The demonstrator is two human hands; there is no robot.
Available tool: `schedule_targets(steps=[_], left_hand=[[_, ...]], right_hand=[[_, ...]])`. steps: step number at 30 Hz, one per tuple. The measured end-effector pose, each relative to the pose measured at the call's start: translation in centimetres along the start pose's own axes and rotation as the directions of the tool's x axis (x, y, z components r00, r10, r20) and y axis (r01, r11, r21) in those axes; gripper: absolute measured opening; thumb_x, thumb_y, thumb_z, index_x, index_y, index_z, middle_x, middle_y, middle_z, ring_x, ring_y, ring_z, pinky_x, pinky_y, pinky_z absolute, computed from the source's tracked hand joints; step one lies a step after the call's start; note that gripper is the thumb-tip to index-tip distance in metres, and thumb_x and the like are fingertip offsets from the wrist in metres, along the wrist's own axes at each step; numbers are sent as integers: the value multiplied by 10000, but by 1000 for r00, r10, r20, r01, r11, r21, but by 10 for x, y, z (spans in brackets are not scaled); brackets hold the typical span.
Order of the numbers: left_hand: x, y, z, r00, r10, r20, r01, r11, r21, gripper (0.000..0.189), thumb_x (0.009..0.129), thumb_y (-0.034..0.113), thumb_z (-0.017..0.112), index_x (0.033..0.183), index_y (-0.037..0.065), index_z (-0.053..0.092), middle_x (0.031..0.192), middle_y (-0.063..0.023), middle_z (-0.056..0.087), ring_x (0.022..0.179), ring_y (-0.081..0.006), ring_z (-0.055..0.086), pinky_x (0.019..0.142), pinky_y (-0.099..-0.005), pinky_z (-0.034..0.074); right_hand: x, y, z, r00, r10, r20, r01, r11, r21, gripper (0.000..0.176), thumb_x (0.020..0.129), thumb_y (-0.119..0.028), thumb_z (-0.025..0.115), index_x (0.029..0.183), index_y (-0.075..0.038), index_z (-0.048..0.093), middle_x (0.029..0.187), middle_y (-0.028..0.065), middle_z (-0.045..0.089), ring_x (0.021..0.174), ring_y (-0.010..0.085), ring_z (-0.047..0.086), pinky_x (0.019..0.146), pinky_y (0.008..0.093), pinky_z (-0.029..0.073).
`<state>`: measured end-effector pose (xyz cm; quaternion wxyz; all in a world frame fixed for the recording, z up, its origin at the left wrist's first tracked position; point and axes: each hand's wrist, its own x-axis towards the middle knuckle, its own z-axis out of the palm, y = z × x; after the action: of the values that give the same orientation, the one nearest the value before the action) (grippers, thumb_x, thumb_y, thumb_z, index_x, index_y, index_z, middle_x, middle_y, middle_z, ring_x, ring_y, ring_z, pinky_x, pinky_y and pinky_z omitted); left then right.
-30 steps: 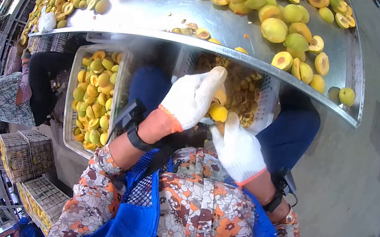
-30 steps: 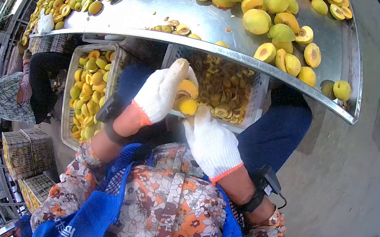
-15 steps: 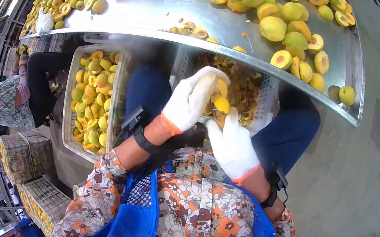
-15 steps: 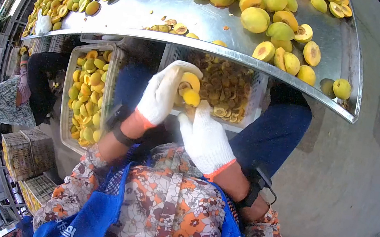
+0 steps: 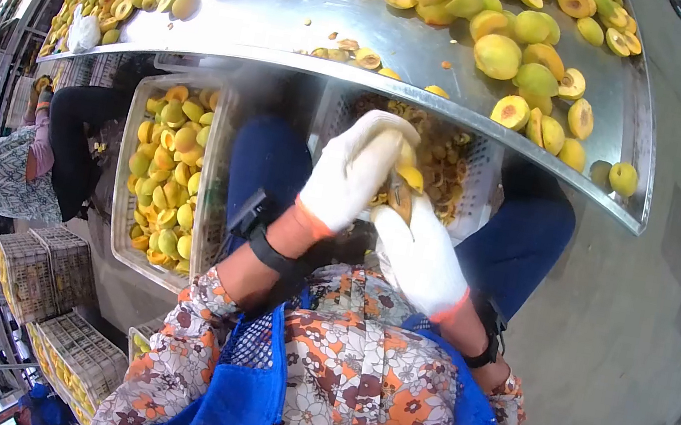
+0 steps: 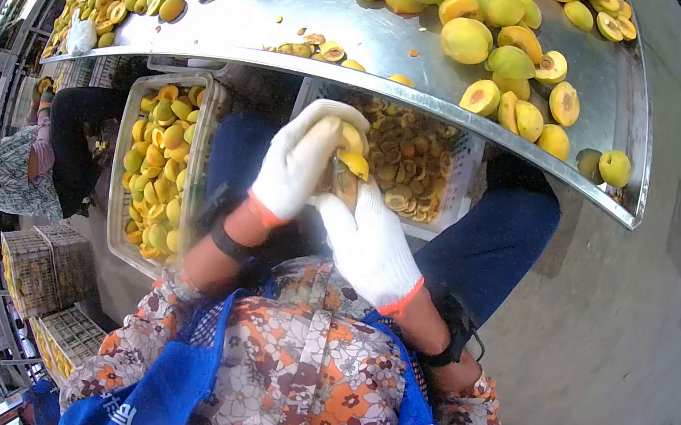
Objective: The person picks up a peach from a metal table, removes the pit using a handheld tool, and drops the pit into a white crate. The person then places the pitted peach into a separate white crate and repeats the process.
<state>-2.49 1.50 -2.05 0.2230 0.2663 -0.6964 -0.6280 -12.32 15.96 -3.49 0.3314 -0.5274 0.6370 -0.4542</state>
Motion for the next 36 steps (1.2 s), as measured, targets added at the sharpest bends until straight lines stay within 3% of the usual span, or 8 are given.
schedule_targets(steps=[3, 4, 7, 17, 20, 22, 29, 36], left_hand=[[13, 3, -14, 949, -237, 209, 289, 918, -272, 465, 1093, 341, 344, 1078, 9, 669, 972, -88, 683, 891, -144, 635, 846, -295, 518], [12, 2, -12, 948, -238, 211, 291, 918, -269, 465, 1093, 341, 344, 1078, 9, 669, 972, -88, 683, 891, -144, 635, 846, -295, 518], [6, -2, 1, 997, -74, 28, 79, 959, -274, 481, 1094, 365, 363, 1035, 9, 681, 937, -89, 690, 861, -143, 641, 802, -294, 525], [9, -7, 7, 997, -67, -26, 62, 985, -161, 385, 1069, 308, 477, 953, 0, 677, 802, -58, 666, 757, -102, 619, 719, -257, 505], [10, -2, 10, 946, -295, 134, 316, 932, -178, 372, 1075, 289, 470, 948, 10, 680, 827, -50, 669, 771, -96, 615, 722, -254, 500], [3, -4, 23, 987, -50, -153, 46, 999, -29, 368, 1079, 283, 465, 944, 17, 681, 859, -44, 675, 799, -94, 614, 730, -246, 497], [3, -29, 22, 989, -22, -144, -7, 980, -198, 356, 1081, 293, 458, 1006, 15, 668, 879, -64, 683, 813, -109, 620, 745, -254, 501], [19, -23, 0, 981, 51, 187, 21, 930, -366, 383, 1061, 350, 467, 1034, 4, 630, 900, -104, 688, 802, -145, 642, 724, -273, 517]], right_hand=[[3, -20, -9, 930, 318, 187, -369, 814, 449, 296, 1023, -224, 583, 1226, -23, 507, 723, 87, 582, 590, 258, 574, 544, 359, 464], [5, -27, -13, 832, 454, 320, -539, 524, 659, 263, 1032, -243, 584, 1202, -54, 515, 695, 28, 556, 534, 163, 539, 490, 298, 431], [9, -28, -16, 830, 448, 331, -542, 513, 666, 203, 1051, -265, 568, 1141, -93, 510, 664, -44, 494, 478, 49, 441, 427, 224, 342], [1, -29, -14, 758, 423, 497, -624, 250, 740, 165, 1083, -240, 500, 955, -136, 500, 606, -50, 423, 395, 69, 362, 363, 233, 254], [-5, -23, -8, 741, 479, 472, -615, 199, 763, 170, 1081, -244, 506, 954, -132, 506, 584, -48, 408, 376, 74, 345, 354, 241, 246], [-7, -18, -6, 736, 460, 497, -632, 206, 747, 118, 1080, -253, 513, 1103, -147, 466, 633, -46, 461, 412, 69, 394, 366, 236, 278], [-2, -14, -14, 716, 289, 635, -657, -30, 754, 139, 1079, -266, 516, 1000, -151, 519, 619, -54, 425, 383, 56, 350, 349, 236, 256], [-4, -6, -15, 701, 61, 711, -646, -369, 668, 251, 1090, -349, 480, 1071, -145, 625, 604, -64, 379, 372, 47, 307, 347, 225, 234]])
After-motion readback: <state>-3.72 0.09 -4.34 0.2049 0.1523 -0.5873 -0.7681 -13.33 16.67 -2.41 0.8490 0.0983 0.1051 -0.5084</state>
